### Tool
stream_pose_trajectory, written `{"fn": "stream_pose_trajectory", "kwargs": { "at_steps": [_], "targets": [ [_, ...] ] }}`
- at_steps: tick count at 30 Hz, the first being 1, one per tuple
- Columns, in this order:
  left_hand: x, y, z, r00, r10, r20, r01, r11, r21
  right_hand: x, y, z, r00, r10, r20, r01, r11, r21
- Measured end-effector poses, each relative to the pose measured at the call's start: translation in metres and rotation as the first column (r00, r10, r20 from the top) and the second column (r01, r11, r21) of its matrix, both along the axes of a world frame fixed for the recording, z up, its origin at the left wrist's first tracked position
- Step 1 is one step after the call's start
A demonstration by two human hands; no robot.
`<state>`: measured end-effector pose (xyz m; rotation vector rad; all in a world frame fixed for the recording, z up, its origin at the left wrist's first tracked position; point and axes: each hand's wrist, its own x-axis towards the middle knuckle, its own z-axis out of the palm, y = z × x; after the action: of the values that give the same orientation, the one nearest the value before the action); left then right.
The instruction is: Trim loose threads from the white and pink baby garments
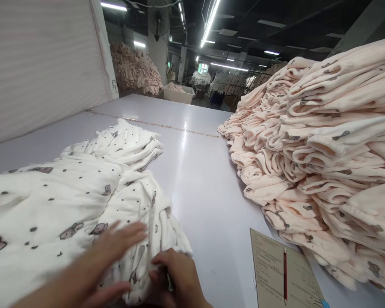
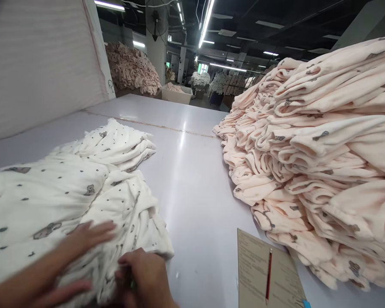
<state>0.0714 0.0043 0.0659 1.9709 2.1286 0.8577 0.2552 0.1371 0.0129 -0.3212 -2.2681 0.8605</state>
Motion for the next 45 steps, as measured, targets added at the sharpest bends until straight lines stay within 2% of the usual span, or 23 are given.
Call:
{"fn": "stream_pose_trajectory", "kwargs": {
  "at_steps": [2,3,4,5,7,9,11,13,16,21,25,28,30,34,36,38,39,41,43,45],
  "targets": [
    [0.013,0.016,0.002,0.978,-0.207,0.019,0.208,0.97,-0.128,-0.003,-0.006,0.006,0.993,0.031,-0.114,-0.02,0.995,0.096],
    [0.018,0.023,0.001,0.965,-0.258,0.034,0.261,0.956,-0.133,-0.003,-0.007,0.007,0.99,0.028,-0.142,-0.014,0.995,0.099],
    [0.021,0.028,-0.001,0.966,-0.254,0.041,0.257,0.963,-0.083,-0.001,-0.007,0.007,0.992,0.013,-0.128,-0.007,0.999,0.046],
    [0.023,0.031,-0.003,0.978,-0.201,0.048,0.201,0.98,0.007,0.001,-0.007,0.007,0.998,-0.003,-0.064,0.0,0.998,-0.058],
    [0.025,0.033,-0.01,0.993,-0.06,0.102,0.039,0.98,0.197,0.006,-0.005,0.007,0.989,0.002,0.15,0.045,0.949,-0.312],
    [0.025,0.029,-0.016,0.971,0.028,0.236,-0.086,0.968,0.237,0.01,-0.004,0.009,0.96,0.021,0.28,0.106,0.896,-0.43],
    [0.026,0.025,-0.021,0.917,0.074,0.392,-0.145,0.977,0.155,0.012,-0.002,0.013,0.965,0.003,0.261,0.113,0.896,-0.429],
    [0.027,0.023,-0.024,0.861,0.117,0.494,-0.177,0.981,0.076,0.013,-0.001,0.019,0.984,0.033,0.176,0.044,0.908,-0.417],
    [0.03,0.024,-0.026,0.819,0.139,0.556,-0.183,0.983,0.024,0.01,0.001,0.028,0.985,0.127,0.12,-0.074,0.926,-0.371],
    [0.036,0.028,-0.025,0.78,0.106,0.617,-0.141,0.99,0.009,0.003,0.0,0.03,0.982,0.132,0.138,-0.096,0.965,-0.242],
    [0.04,0.03,-0.026,0.789,0.083,0.609,-0.122,0.992,0.024,0.001,-0.002,0.029,0.982,0.138,0.125,-0.111,0.973,-0.202],
    [0.04,0.03,-0.027,0.825,0.062,0.562,-0.109,0.993,0.05,0.0,-0.003,0.032,0.983,0.154,0.101,-0.132,0.972,-0.195],
    [0.039,0.028,-0.027,0.86,0.039,0.509,-0.103,0.99,0.097,0.001,-0.004,0.035,0.977,0.188,0.105,-0.159,0.959,-0.236],
    [0.031,0.021,-0.024,0.929,-0.043,0.368,-0.056,0.966,0.253,0.01,-0.001,0.046,0.955,0.256,0.151,-0.159,0.87,-0.467],
    [0.024,0.017,-0.02,0.961,-0.111,0.252,0.025,0.946,0.322,0.017,0.004,0.052,0.94,0.281,0.194,-0.125,0.812,-0.571],
    [0.019,0.015,-0.015,0.978,-0.194,0.071,0.154,0.914,0.375,0.021,0.01,0.055,0.91,0.342,0.235,-0.111,0.747,-0.655],
    [0.017,0.014,-0.012,0.974,-0.223,-0.026,0.216,0.896,0.389,0.022,0.013,0.056,0.89,0.386,0.242,-0.116,0.705,-0.699],
    [0.015,0.014,-0.006,0.956,-0.241,-0.164,0.288,0.869,0.402,0.021,0.019,0.053,0.851,0.476,0.221,-0.12,0.587,-0.801],
    [0.015,0.013,-0.001,0.948,-0.222,-0.226,0.3,0.861,0.411,0.018,0.023,0.047,0.806,0.562,0.186,-0.117,0.459,-0.881],
    [0.017,0.012,0.001,0.946,-0.209,-0.248,0.298,0.861,0.413,0.014,0.024,0.04,0.763,0.627,0.157,-0.113,0.368,-0.923]
  ]
}}
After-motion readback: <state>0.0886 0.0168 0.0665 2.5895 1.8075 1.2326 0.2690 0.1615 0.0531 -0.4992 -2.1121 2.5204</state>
